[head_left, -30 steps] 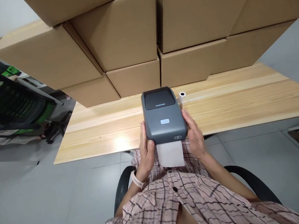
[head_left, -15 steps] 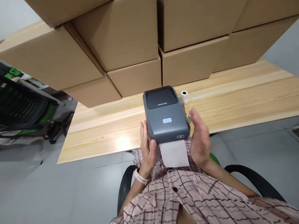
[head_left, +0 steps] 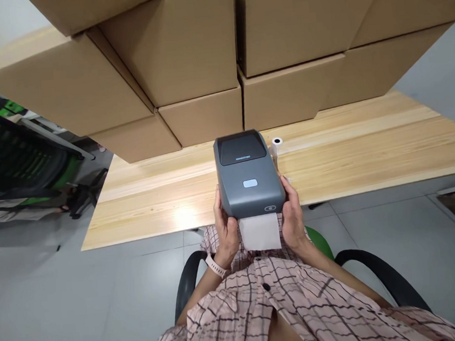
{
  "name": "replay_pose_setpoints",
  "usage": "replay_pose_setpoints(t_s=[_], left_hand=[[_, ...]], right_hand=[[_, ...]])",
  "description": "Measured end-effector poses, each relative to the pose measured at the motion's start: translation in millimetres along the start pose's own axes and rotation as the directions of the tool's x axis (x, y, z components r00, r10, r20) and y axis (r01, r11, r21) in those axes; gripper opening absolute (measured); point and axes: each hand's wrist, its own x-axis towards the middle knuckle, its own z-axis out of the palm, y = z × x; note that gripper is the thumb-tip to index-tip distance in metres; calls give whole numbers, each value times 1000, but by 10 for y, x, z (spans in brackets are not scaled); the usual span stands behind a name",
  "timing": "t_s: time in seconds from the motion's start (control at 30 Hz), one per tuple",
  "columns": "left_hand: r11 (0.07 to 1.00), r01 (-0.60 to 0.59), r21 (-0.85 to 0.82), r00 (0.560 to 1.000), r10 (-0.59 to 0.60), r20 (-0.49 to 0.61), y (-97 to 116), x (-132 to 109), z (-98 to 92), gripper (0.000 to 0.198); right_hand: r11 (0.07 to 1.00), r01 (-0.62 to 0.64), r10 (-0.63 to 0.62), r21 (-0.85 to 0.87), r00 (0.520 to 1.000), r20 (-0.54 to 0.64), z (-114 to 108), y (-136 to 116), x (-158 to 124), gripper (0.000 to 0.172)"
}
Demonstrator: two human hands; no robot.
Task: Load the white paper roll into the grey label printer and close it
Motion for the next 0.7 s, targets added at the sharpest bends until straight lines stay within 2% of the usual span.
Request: replay_pose_setpoints(t_s=[0.13, 0.23, 0.33, 0.4, 0.47, 0.53, 0.6, 0.7], left_hand=[[1000, 8, -12, 1000, -8, -11, -45, -7, 18, 74], [999, 9, 33, 999, -8, -43, -17, 105, -4, 74], [986, -99, 134, 993, 107, -55, 71, 404, -93, 73], [976, -188, 111, 980, 194, -45, 135, 678, -164, 65], [973, -209, 96, 975, 214, -52, 174, 952, -215, 53], [985, -137, 103, 985, 146, -90, 171, 1169, -229, 47], [994, -13, 108, 994, 24, -104, 127, 1296, -214, 46], [970, 208, 127, 978, -205, -32, 51, 1332, -176, 48]], right_hand=[[994, 67, -65, -88, 997, 29, -42, 49, 20, 68], [963, 178, -170, -201, 984, 58, -103, -20, 160, 68], [902, 318, -298, -292, 948, 114, -149, -212, 491, 74], [859, 389, -355, -333, 921, 161, -146, -369, 797, 80], [818, 432, -388, -380, 902, 190, -106, -512, 1124, 85], [782, 459, -416, -422, 888, 194, -38, -618, 1430, 88], [767, 471, -442, -436, 880, 175, 44, -675, 1692, 88], [778, 461, -436, -426, 885, 163, 161, -661, 2018, 83]])
